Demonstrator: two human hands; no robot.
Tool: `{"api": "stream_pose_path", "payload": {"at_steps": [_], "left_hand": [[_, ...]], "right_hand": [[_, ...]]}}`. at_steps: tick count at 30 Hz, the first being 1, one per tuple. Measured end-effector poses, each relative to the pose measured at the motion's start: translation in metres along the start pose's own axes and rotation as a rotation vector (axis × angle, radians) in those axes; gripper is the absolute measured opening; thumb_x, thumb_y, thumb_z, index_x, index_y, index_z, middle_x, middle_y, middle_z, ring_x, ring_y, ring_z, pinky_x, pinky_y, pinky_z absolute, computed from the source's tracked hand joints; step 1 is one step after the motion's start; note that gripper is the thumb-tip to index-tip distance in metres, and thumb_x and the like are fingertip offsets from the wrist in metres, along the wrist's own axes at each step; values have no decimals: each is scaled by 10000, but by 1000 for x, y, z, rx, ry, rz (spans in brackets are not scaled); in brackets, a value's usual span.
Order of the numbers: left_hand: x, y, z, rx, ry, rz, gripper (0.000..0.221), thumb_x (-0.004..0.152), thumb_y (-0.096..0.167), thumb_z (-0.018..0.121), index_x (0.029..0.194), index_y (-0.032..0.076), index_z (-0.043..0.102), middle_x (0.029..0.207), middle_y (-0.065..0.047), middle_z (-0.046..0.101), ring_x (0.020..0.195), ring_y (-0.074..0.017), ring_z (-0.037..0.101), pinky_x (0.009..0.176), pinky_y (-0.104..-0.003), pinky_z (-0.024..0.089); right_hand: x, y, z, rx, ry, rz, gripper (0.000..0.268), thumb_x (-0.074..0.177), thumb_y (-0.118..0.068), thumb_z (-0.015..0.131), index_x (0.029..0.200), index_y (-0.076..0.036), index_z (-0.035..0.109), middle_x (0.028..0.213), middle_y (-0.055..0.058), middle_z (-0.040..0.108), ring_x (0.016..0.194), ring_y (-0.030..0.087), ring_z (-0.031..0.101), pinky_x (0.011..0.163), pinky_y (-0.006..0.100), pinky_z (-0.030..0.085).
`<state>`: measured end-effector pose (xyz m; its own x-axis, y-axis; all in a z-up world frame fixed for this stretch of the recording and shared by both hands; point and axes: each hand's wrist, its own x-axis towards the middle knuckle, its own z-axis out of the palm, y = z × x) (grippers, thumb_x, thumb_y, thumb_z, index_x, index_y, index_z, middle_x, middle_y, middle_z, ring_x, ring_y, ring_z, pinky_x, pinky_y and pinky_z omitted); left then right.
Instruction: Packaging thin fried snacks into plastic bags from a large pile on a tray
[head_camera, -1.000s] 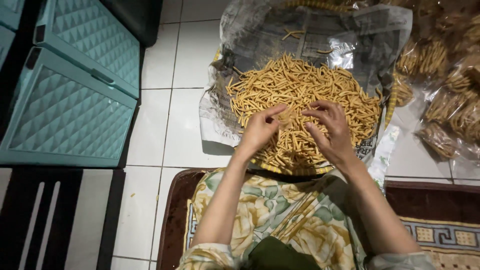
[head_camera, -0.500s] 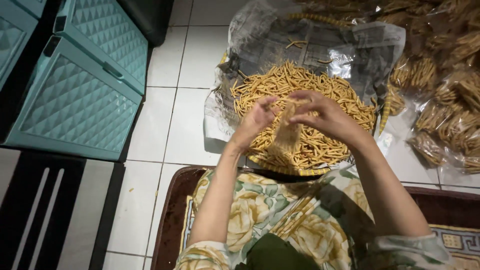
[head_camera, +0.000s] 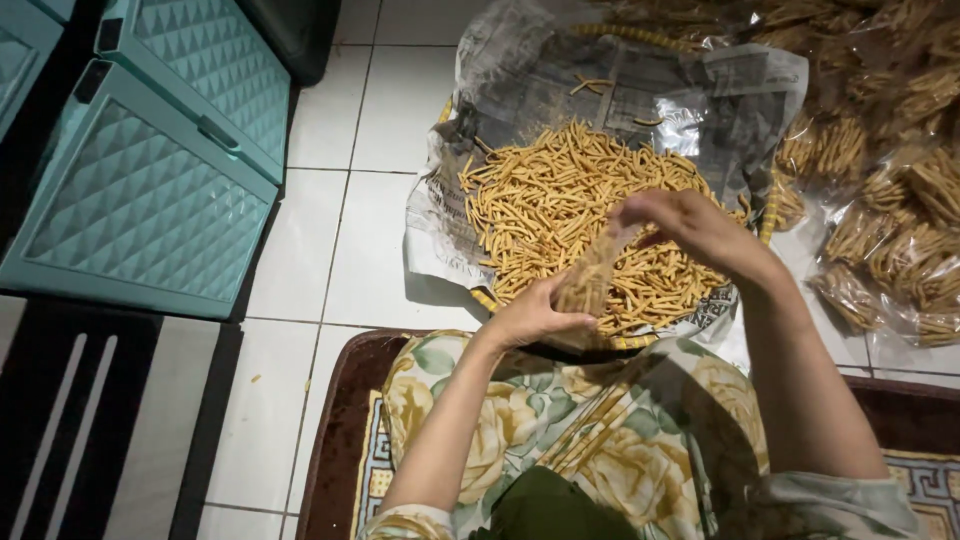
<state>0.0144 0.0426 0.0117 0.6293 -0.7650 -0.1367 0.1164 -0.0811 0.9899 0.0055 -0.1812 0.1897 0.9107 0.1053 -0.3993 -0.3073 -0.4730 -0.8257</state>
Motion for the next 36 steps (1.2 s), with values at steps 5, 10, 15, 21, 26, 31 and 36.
{"api": "stream_pose_path", "payload": {"at_steps": [5, 10, 15, 21, 26, 31, 36], "left_hand": [[-1, 17, 6, 299, 72, -52, 777, 770, 290, 873, 1401, 9, 519, 1282, -266, 645, 1271, -442, 565, 1069, -501, 471], [1, 3, 12, 430, 90, -84, 646, 754, 330, 879, 1319, 152, 618, 1094, -150, 769, 1101, -352, 721, 937, -439, 572], [-4, 13, 13, 287, 71, -118, 701, 715, 306, 895, 1332, 117, 623, 1237, -173, 730, 1238, -358, 649, 1034, -458, 522], [-4, 43, 9, 95, -53, -255, 912, 687, 435, 789, 1465, 122, 433, 1438, -178, 588, 1284, -321, 621, 1070, -465, 557], [0, 11, 15, 176, 64, -107, 758, 669, 299, 933, 1316, 67, 615, 1272, -187, 706, 1256, -357, 630, 1071, -468, 488], [3, 8, 11, 180, 71, -86, 791, 664, 316, 939, 1351, 101, 611, 1234, -149, 725, 1214, -322, 660, 1023, -441, 517], [7, -3, 17, 207, 51, -74, 757, 686, 300, 928, 1337, 68, 617, 1191, -200, 723, 1173, -358, 670, 972, -470, 515]], "right_hand": [[-3, 7, -1, -294, -100, 126, 278, 955, -114, 669, 1209, -34, 748, 1106, 229, 772, 929, 352, 745, 844, 410, 566], [-7, 9, 1, -337, -181, 151, 328, 923, -102, 706, 1244, -43, 743, 1028, 214, 802, 794, 310, 737, 739, 356, 566], [0, 26, -3, -179, -109, 111, 250, 949, -139, 678, 1147, -19, 775, 1098, 200, 786, 826, 333, 720, 799, 404, 560], [15, 53, -16, 15, -203, 85, 354, 871, -363, 630, 1003, -94, 818, 1235, 68, 799, 1037, 257, 761, 1007, 511, 580], [13, 34, 14, 48, -194, 197, 246, 913, -121, 710, 1112, 12, 769, 1135, 198, 757, 845, 331, 692, 777, 419, 531], [4, 25, 20, 18, -256, 191, 225, 942, -187, 682, 1078, -46, 792, 1267, 134, 759, 835, 248, 707, 698, 329, 531], [10, 46, 19, -75, -290, 169, 177, 916, -138, 700, 1014, -51, 819, 1369, 97, 717, 1011, 295, 739, 866, 422, 576]]}}
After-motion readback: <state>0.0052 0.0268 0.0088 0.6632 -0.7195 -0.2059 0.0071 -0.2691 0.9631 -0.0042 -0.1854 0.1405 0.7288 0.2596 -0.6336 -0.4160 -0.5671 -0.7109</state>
